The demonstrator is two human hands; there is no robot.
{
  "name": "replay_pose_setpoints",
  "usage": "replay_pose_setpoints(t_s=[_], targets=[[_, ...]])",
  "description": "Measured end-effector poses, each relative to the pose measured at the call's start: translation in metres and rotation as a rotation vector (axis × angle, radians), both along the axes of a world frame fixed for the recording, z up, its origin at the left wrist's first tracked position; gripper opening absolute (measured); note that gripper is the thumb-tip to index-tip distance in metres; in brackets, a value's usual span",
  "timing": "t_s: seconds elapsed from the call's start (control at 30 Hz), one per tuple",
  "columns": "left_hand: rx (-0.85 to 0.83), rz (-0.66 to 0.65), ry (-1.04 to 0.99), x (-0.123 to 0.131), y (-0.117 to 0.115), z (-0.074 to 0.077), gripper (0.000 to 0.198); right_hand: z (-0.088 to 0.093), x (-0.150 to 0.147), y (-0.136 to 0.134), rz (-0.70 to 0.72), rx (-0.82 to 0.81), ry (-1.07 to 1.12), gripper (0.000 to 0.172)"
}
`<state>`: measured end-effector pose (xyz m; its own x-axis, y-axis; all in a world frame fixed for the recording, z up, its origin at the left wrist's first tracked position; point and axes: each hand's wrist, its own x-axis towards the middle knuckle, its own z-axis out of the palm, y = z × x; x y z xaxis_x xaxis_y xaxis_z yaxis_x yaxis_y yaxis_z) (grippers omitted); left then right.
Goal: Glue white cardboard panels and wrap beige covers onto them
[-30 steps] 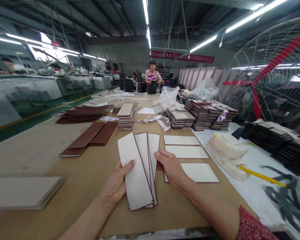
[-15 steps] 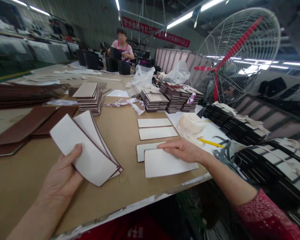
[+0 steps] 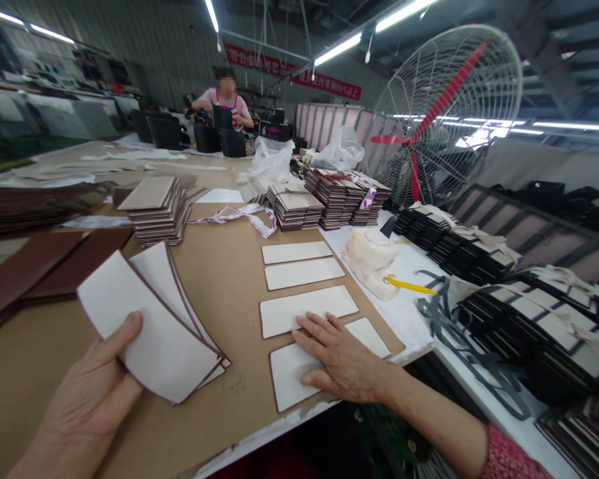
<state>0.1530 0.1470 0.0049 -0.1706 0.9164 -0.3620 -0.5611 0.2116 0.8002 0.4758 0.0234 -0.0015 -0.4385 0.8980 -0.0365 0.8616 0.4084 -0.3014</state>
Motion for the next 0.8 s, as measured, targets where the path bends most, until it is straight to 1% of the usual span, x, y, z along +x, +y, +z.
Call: replay_pose_setpoints(t_s=[0.03, 0.1, 0.2, 0.3, 0.37, 0.43, 0.47, 0.53, 0.6, 0.63, 0.7, 0.8], targets=[[0.062, -0.02, 0.013, -0.001, 0.001, -0.003, 0.038, -0.001, -0.002, 0.001, -0.012, -0.019, -0.016, 0.072], [0.133, -0.048, 0.039, -0.004, 0.003, -0.01, 0.039, -0.003, -0.001, 0.006, -0.04, -0.035, -0.032, 0.073], [0.113, -0.056, 0.027, -0.009, 0.006, -0.015, 0.04, -0.005, 0.009, 0.01, -0.07, -0.044, -0.051, 0.073], [0.102, -0.052, 0.0, -0.009, 0.006, -0.014, 0.038, -0.005, 0.02, 0.01, -0.083, -0.056, -0.061, 0.071], [0.105, -0.064, -0.031, -0.006, 0.005, -0.013, 0.037, 0.0, 0.022, 0.013, -0.092, -0.041, -0.036, 0.068], [0.097, -0.111, -0.103, -0.003, 0.003, -0.013, 0.037, 0.01, 0.013, 0.022, -0.068, -0.017, 0.054, 0.061], [0.089, -0.151, -0.15, -0.001, 0.003, -0.013, 0.038, 0.017, 0.005, 0.03, -0.046, -0.01, 0.128, 0.058], [0.095, -0.169, -0.19, 0.001, 0.004, -0.015, 0.039, 0.033, -0.02, 0.049, -0.014, -0.026, 0.317, 0.051], [0.117, -0.164, -0.192, 0.002, 0.004, -0.016, 0.041, 0.047, -0.052, 0.071, -0.028, -0.105, 0.532, 0.047], [0.13, -0.166, -0.192, 0.002, 0.003, -0.016, 0.042, 0.052, -0.068, 0.081, -0.05, -0.172, 0.647, 0.046], [0.16, -0.192, -0.21, 0.001, 0.001, -0.015, 0.042, 0.056, -0.1, 0.101, -0.083, -0.34, 0.866, 0.045], [0.203, -0.222, -0.255, -0.001, 0.001, -0.014, 0.041, 0.054, -0.134, 0.122, -0.092, -0.53, 1.124, 0.042]])
